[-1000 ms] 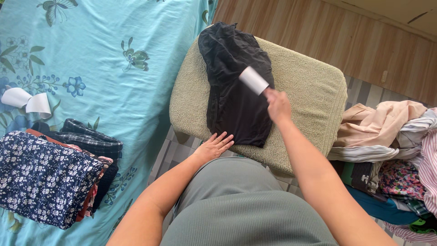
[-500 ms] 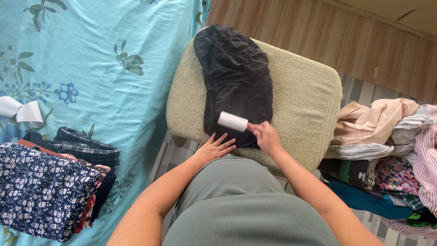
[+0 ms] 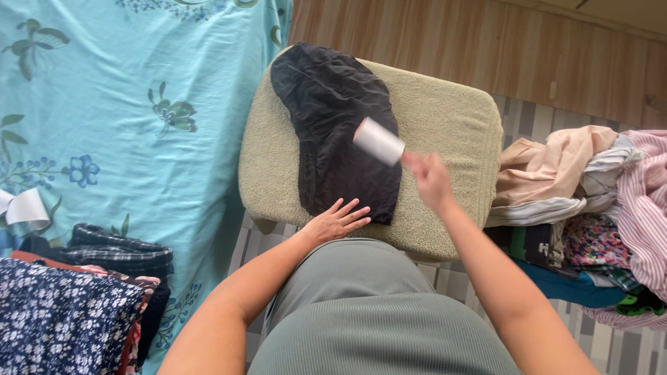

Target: The person cleans a pair of black underwear by removing lint with a lint roller and then folds it.

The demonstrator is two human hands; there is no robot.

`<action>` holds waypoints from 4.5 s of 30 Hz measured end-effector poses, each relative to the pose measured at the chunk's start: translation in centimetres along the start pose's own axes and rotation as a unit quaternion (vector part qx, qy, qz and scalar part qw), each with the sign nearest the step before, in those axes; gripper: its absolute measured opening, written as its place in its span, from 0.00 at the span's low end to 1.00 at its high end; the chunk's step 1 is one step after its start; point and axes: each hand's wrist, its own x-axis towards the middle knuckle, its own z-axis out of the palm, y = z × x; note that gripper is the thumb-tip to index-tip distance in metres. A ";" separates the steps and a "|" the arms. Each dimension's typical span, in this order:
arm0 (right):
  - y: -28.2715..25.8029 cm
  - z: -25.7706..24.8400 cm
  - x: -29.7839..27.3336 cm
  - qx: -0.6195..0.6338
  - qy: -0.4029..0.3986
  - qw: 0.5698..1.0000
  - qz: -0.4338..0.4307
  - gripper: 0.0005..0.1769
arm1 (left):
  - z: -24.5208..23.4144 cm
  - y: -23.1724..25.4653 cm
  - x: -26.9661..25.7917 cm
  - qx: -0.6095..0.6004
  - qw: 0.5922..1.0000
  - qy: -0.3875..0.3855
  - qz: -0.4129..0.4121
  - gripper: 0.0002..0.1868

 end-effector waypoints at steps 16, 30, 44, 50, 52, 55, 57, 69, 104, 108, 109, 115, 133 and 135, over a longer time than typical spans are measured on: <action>8.5 -1.7 7.4 -0.173 0.173 0.962 0.120 0.23 | -3.1 0.5 1.9 -0.079 0.993 -0.085 -0.025 0.35; 3.7 3.2 -12.6 -0.148 0.008 0.988 0.051 0.19 | -4.1 0.8 -2.6 -0.099 0.984 -0.104 -0.109 0.36; 1.6 3.1 -11.2 -0.102 -0.006 0.994 0.023 0.21 | -2.5 0.7 -3.4 -0.070 0.985 -0.126 -0.098 0.38; 3.4 4.1 -4.4 -0.183 -0.006 0.983 0.015 0.18 | -2.5 0.5 -3.3 -0.107 0.979 -0.135 -0.107 0.39; 4.9 3.5 0.1 -0.161 0.051 0.985 0.038 0.18 | -1.9 0.3 -3.3 -0.101 0.981 -0.129 -0.104 0.38; 6.8 1.8 5.9 -0.156 0.122 0.976 0.094 0.17 | -2.1 -0.2 -3.2 -0.119 0.983 -0.097 -0.105 0.36; 7.1 1.5 8.2 -0.124 0.204 0.964 0.113 0.20 | -4.1 -1.4 -2.9 -0.149 0.983 -0.016 -0.108 0.35; 5.2 7.4 5.0 -0.138 0.003 0.972 0.189 0.21 | -11.4 -7.8 0.9 -0.249 0.784 0.029 -0.567 0.24; 1.7 6.2 1.5 -0.115 0.109 0.966 0.204 0.12 | -6.9 -9.6 -2.6 -0.369 0.682 0.014 -0.632 0.24; 0.1 4.7 1.4 -0.067 0.208 0.931 0.292 0.16 | -3.0 -10.6 -4.1 -0.446 0.655 0.055 -0.608 0.23; -0.8 4.6 1.0 -0.066 0.190 0.955 0.219 0.17 | -2.2 -10.7 -4.0 -0.520 0.607 0.113 -0.590 0.24; -7.0 9.5 -4.3 0.054 -0.045 0.995 -0.075 0.16 | -2.7 -10.8 -2.2 -0.539 0.585 0.317 -0.516 0.37; -3.0 7.1 5.0 -0.096 0.175 0.979 -0.046 0.14 | -3.7 -12.8 -3.1 -0.734 0.452 0.251 -0.441 0.21; -5.3 10.1 2.4 -0.043 0.098 0.986 -0.128 0.16 | -3.6 -14.5 -2.3 -0.806 0.332 0.229 -0.433 0.24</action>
